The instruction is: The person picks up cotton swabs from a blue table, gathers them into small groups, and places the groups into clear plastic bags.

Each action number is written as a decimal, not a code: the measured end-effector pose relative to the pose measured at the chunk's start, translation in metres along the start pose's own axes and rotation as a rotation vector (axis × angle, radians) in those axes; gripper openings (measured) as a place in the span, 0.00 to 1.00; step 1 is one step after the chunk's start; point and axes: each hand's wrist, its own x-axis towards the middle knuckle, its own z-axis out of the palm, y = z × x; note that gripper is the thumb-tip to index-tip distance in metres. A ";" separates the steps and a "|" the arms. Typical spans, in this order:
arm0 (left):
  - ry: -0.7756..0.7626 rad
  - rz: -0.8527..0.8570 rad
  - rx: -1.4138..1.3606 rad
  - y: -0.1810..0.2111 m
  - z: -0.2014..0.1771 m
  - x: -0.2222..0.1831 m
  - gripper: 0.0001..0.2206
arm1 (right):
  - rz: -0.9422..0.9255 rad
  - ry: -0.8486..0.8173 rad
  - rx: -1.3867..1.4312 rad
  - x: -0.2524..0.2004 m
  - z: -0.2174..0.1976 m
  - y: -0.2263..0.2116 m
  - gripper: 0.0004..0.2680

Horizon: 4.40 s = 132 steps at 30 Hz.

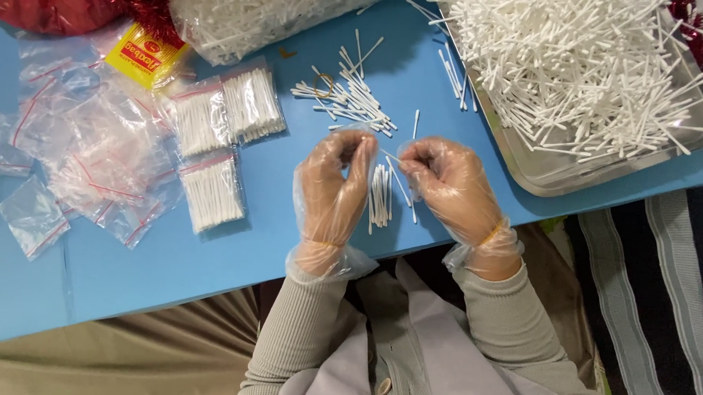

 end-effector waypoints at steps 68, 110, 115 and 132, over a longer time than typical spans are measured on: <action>-0.046 0.151 0.053 0.006 -0.002 -0.032 0.04 | -0.095 -0.118 -0.299 -0.032 -0.001 -0.028 0.04; -0.146 0.079 0.909 -0.061 0.018 0.026 0.05 | -0.300 -0.084 -0.829 0.070 0.018 0.034 0.10; -0.147 0.081 0.963 -0.068 0.023 0.023 0.03 | -0.325 -0.090 -0.830 0.070 0.018 0.033 0.08; -0.161 0.078 0.182 0.021 -0.025 -0.015 0.07 | -0.251 0.077 0.147 0.002 0.015 -0.023 0.06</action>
